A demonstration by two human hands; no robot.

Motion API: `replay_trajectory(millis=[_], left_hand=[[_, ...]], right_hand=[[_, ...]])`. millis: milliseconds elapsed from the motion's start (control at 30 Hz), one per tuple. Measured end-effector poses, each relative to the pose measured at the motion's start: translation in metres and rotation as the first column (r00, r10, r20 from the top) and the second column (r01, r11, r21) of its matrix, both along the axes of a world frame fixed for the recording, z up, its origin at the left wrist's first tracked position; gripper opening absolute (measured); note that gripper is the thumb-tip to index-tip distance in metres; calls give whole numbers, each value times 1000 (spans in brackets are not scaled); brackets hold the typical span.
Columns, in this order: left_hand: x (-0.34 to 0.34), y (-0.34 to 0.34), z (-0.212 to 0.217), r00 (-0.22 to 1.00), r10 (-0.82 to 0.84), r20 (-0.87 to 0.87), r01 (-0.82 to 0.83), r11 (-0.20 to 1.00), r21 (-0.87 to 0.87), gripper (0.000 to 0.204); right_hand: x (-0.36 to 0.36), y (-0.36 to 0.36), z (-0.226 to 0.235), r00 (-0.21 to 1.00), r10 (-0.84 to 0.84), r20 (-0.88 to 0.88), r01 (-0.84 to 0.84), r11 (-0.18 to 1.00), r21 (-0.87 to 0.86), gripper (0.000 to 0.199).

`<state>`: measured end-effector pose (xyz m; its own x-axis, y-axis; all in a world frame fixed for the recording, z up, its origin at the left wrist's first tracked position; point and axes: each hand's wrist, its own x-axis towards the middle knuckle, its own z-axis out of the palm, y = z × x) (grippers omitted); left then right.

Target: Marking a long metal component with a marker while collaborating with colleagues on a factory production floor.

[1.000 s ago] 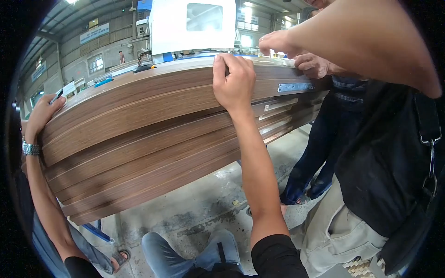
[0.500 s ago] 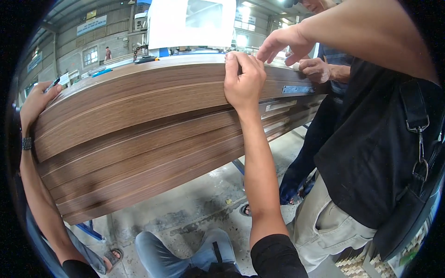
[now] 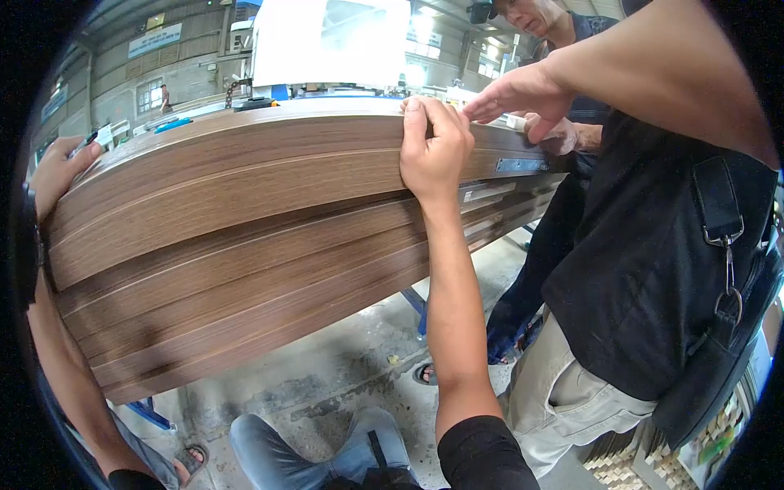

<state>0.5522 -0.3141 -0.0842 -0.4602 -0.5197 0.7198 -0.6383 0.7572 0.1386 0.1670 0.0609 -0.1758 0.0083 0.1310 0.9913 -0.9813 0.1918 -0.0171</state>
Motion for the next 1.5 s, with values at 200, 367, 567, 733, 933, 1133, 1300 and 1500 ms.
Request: replay_trajectory(millis=[200, 367, 567, 733, 933, 1133, 1300, 1500], left_hand=[[3, 0, 3, 995, -99, 26, 99, 995, 9, 77], [2, 6, 7, 997, -56, 59, 55, 998, 16, 73], [5, 4, 2, 997, -75, 24, 76, 996, -49, 71], [6, 5, 1, 1000, -25, 16, 26, 999, -45, 73], [6, 6, 2, 1000, 3, 4, -3, 998, -61, 79], [1, 3, 0, 999, 43, 7, -42, 994, -103, 79], [3, 27, 6, 998, -36, 52, 37, 999, -22, 70], [2, 33, -9, 993, -117, -2, 113, 969, -221, 64]], right_hand=[[-1, -1, 0, 1000, 3, -1, -3, 1000, -2, 23], [-3, -1, -1, 999, -5, -35, 4, 1000, -7, 23], [-2, 0, -1, 999, -4, -38, 4, 1000, -5, 23], [-3, 0, -1, 999, -7, -35, 7, 1000, 0, 23], [-3, 1, -2, 999, -26, -23, 26, 1000, 9, 22], [-5, -1, -1, 999, -27, -18, 27, 1000, 9, 23], [-4, 1, -1, 999, -13, -29, 13, 1000, 5, 22], [5, 4, -5, 1000, -17, -20, 18, 1000, 12, 21]])
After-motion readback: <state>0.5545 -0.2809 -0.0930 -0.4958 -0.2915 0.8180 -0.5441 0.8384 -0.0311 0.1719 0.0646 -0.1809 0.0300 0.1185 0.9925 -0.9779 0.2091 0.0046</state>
